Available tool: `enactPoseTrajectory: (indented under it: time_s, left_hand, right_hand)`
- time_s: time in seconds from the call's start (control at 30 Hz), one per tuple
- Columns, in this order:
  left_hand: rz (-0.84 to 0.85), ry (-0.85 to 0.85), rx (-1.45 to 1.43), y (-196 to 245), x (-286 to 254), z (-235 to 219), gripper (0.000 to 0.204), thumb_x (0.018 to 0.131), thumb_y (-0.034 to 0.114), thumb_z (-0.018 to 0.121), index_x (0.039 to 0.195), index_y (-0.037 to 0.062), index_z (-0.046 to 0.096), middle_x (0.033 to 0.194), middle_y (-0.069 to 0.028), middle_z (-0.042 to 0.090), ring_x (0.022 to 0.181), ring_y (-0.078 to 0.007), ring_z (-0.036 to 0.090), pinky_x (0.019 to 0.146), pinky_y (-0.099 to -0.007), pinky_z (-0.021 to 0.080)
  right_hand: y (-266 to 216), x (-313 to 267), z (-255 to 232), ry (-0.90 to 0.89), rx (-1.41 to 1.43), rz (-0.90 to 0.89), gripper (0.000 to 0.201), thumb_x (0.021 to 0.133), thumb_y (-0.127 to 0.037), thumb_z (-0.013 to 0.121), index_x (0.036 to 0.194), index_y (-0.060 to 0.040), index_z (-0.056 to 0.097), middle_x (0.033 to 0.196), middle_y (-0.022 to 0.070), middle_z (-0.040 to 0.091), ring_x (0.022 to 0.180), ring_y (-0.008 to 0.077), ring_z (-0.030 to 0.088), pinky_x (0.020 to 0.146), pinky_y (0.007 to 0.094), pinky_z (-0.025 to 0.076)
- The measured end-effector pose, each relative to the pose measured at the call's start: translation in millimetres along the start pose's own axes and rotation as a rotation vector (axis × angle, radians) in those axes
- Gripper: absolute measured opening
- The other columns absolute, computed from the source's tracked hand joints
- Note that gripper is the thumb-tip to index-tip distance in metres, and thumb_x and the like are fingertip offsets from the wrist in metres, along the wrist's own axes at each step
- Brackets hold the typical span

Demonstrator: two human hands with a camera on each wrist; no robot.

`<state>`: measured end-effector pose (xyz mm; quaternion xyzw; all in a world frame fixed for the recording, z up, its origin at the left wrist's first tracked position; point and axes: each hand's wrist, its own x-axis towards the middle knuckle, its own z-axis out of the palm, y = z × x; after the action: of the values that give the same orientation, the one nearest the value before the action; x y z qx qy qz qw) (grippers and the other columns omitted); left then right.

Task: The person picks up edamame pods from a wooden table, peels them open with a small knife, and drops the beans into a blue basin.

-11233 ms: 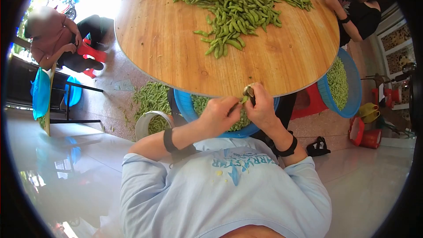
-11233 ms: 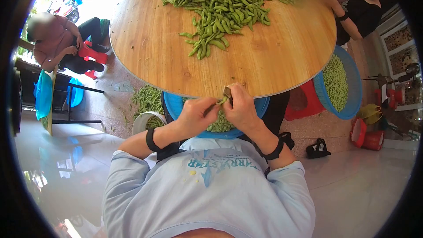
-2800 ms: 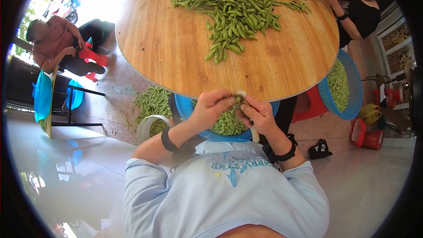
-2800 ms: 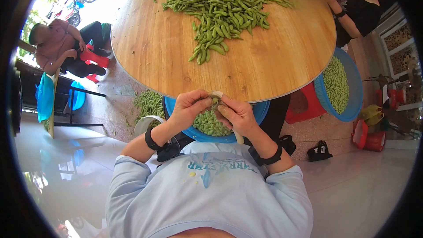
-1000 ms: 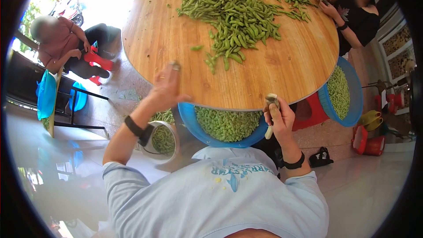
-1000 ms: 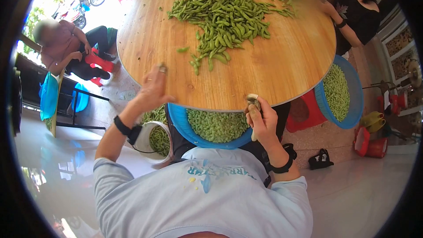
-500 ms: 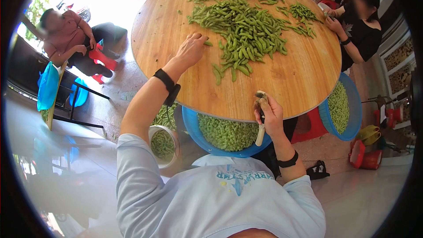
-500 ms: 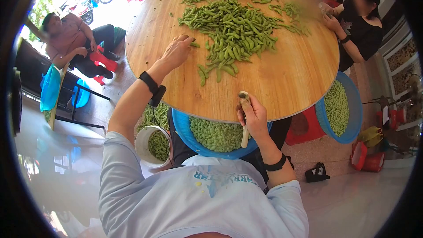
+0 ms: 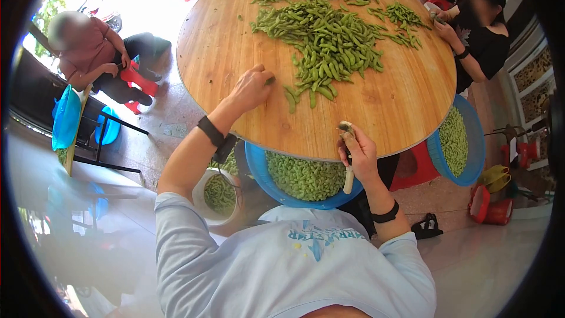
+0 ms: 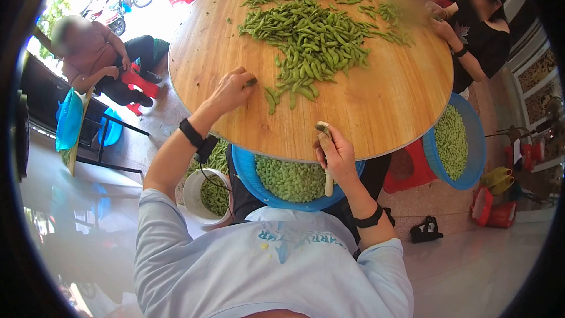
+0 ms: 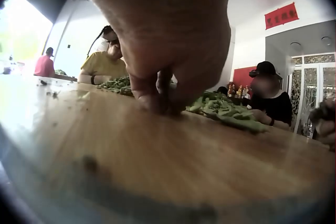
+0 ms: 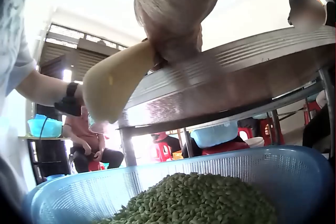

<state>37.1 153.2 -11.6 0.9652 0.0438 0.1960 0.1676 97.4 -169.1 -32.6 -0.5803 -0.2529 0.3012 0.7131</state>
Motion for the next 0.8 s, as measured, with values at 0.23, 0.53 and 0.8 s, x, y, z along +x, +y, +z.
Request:
enactPoseTrajectory:
  time_s: [0.23,0.53,0.8]
  left_hand:
    - [-0.449,0.081,-0.863,59,-44,6,0.020,0.076,-0.004,0.064,0.095,0.0005,0.059,0.082,-0.0066,0.062,0.071,-0.0145,0.059,0.060,-0.0262,0.046]
    - [-0.616,-0.230,-1.471,128,-64,11,0.016,0.078,-0.001,0.068,0.094,-0.0009,0.064,0.075,-0.0046,0.063,0.062,-0.0097,0.057,0.055,-0.0218,0.044]
    - [-0.588,-0.255,-1.224,134,-66,8,0.011,0.080,0.002,0.066,0.090,-0.0034,0.068,0.071,-0.0036,0.063,0.060,-0.0081,0.055,0.053,-0.0224,0.045]
  right_hand:
    - [-7,-8,15,-0.169,0.305,0.109,0.039,0.098,-0.016,0.042,0.133,-0.0001,0.041,0.076,0.0077,0.052,0.052,0.0084,0.045,0.041,0.0206,0.036]
    - [-6,-10,30,-0.263,0.581,0.293,0.042,0.098,-0.019,0.044,0.137,-0.0037,0.037,0.082,0.0087,0.052,0.055,0.0106,0.044,0.041,0.0203,0.036]
    - [0,-14,31,-0.258,0.671,0.299,0.040,0.097,-0.022,0.046,0.135,-0.0089,0.042,0.079,0.0092,0.050,0.056,0.0102,0.043,0.041,0.0192,0.036]
